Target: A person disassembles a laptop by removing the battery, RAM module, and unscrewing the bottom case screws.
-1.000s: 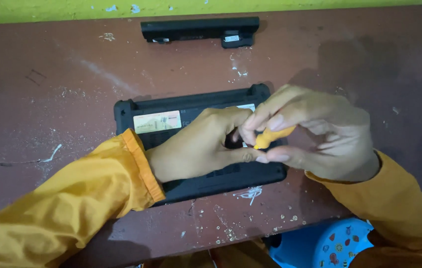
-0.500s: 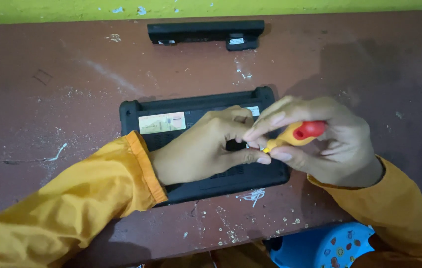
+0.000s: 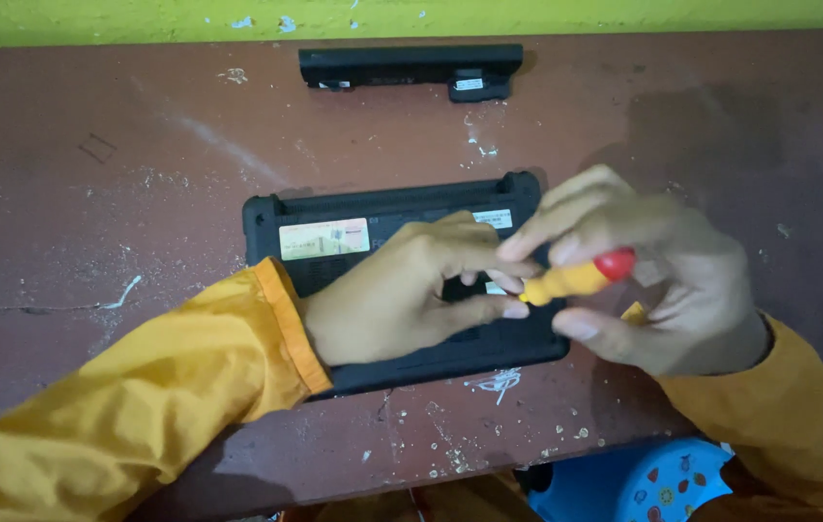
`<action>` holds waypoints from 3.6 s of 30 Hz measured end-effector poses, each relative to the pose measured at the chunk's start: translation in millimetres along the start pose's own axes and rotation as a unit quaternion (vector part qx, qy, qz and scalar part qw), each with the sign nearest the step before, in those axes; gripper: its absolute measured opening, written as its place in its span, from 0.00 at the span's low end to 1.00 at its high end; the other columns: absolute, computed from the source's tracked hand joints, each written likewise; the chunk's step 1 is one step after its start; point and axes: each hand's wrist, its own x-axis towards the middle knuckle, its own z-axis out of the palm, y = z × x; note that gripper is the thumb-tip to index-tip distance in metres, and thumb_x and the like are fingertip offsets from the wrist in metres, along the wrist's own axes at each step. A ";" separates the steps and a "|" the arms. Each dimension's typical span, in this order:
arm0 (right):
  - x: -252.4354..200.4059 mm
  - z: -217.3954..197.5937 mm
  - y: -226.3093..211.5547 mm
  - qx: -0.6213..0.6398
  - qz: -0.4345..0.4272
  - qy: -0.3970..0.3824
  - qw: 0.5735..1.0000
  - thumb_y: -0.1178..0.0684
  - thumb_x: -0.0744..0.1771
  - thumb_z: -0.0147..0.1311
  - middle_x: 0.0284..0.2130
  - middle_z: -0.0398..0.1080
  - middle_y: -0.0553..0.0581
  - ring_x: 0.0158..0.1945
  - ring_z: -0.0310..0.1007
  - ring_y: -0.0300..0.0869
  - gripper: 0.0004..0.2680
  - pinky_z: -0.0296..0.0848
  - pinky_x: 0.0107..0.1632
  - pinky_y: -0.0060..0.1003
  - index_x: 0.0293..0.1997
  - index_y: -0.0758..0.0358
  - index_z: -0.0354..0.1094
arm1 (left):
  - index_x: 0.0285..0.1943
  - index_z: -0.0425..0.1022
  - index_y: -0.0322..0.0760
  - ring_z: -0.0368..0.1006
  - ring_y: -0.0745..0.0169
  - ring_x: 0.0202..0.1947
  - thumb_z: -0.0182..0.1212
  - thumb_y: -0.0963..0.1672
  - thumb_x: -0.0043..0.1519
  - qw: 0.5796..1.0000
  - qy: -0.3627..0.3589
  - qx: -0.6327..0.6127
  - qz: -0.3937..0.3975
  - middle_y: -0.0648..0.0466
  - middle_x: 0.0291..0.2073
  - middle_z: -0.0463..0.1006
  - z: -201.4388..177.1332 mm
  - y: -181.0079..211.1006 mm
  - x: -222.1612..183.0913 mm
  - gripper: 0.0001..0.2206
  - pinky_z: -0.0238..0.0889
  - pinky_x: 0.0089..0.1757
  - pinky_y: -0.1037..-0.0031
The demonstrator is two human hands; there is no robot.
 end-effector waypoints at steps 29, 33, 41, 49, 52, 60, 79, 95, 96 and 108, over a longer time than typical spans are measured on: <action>-3.8 10.0 -4.2 -0.029 0.044 0.007 0.999 0.48 0.61 0.66 0.42 0.67 0.57 0.43 0.69 0.39 0.15 0.77 0.48 0.29 0.46 0.61 0.66 | 0.45 0.75 0.41 0.71 0.61 0.34 0.67 0.45 0.62 0.998 0.053 0.003 -0.021 0.55 0.37 0.77 15.5 3.8 -9.4 0.08 0.68 0.40 0.71; 3.9 9.6 -7.1 0.034 0.080 0.024 0.996 0.60 0.62 0.64 0.33 0.69 0.55 0.26 0.70 0.33 0.11 0.71 0.31 0.21 0.44 0.66 0.66 | 0.48 0.72 0.42 0.73 0.60 0.36 0.66 0.42 0.64 0.999 0.036 0.018 -0.036 0.55 0.38 0.77 15.2 4.7 -11.6 0.08 0.69 0.41 0.71; 8.5 13.7 -10.7 0.036 0.077 0.021 0.996 0.63 0.63 0.64 0.41 0.74 0.60 0.43 0.81 0.42 0.10 0.86 0.50 0.31 0.45 0.66 0.67 | 0.44 0.72 0.36 0.69 0.58 0.34 0.67 0.39 0.62 0.999 0.043 0.019 -0.024 0.53 0.32 0.74 15.4 3.6 -5.9 0.07 0.64 0.37 0.70; -7.4 2.0 -0.7 -0.121 0.111 0.002 0.986 0.58 0.66 0.60 0.34 0.78 0.54 0.22 0.68 0.31 0.18 0.72 0.31 0.21 0.62 0.70 0.62 | 0.59 0.71 0.34 0.70 0.46 0.51 0.65 0.41 0.61 0.994 -0.017 0.102 -0.036 0.46 0.49 0.73 12.5 -9.8 -25.2 0.17 0.64 0.53 0.61; -5.4 1.5 -2.8 -0.119 0.118 -0.013 0.986 0.60 0.66 0.59 0.34 0.78 0.55 0.29 0.76 0.34 0.18 0.78 0.38 0.23 0.62 0.72 0.61 | 0.57 0.73 0.32 0.68 0.46 0.44 0.68 0.42 0.59 0.973 -0.025 0.226 -0.042 0.45 0.46 0.69 12.4 1.4 -38.7 0.18 0.65 0.49 0.60; -5.2 -3.4 -13.5 -0.065 0.168 -0.028 0.983 0.61 0.65 0.66 0.38 0.81 0.52 0.39 0.82 0.33 0.36 0.87 0.47 0.23 0.78 0.60 0.36 | 0.52 0.71 0.36 0.67 0.51 0.39 0.64 0.58 0.59 0.841 0.019 0.510 -0.182 0.50 0.42 0.69 44.9 46.0 -70.3 0.26 0.66 0.37 0.65; 19.1 -2.5 -26.6 -0.085 0.109 -0.006 0.990 0.56 0.68 0.47 0.34 0.74 0.64 0.20 0.61 0.34 0.08 0.55 0.27 0.26 0.48 0.67 0.59 | 0.54 0.71 0.41 0.70 0.56 0.41 0.45 0.70 0.59 0.759 0.029 0.588 -0.279 0.54 0.44 0.71 39.6 46.7 -95.5 0.38 0.66 0.38 0.67; -9.9 -35.1 28.4 0.123 0.072 -0.014 0.990 0.59 0.68 0.50 0.52 0.76 0.68 0.55 0.88 0.52 0.10 0.94 0.54 0.33 0.56 0.61 0.67 | 0.62 0.73 0.71 0.64 0.52 0.43 0.64 0.58 0.60 0.781 0.188 0.508 -0.310 0.59 0.51 0.70 96.6 51.0 -125.0 0.20 0.60 0.34 0.60; -6.8 -35.0 26.8 0.128 0.070 -0.017 0.989 0.59 0.68 0.50 0.52 0.76 0.68 0.55 0.88 0.52 0.10 0.94 0.54 0.33 0.56 0.61 0.67 | 0.62 0.73 0.71 0.64 0.52 0.43 0.64 0.58 0.60 0.779 0.189 0.509 -0.314 0.59 0.51 0.70 95.9 51.7 -126.4 0.20 0.60 0.34 0.60; 10.4 8.3 -0.8 -0.169 -0.021 0.042 0.985 0.63 0.72 0.40 0.54 0.69 0.87 0.37 0.69 0.51 0.10 0.70 0.40 0.33 0.51 0.61 0.38 | 0.74 0.61 0.69 0.66 0.52 0.45 0.65 0.54 0.63 0.782 0.177 0.530 -0.278 0.57 0.53 0.70 99.6 48.5 -134.8 0.29 0.60 0.39 0.60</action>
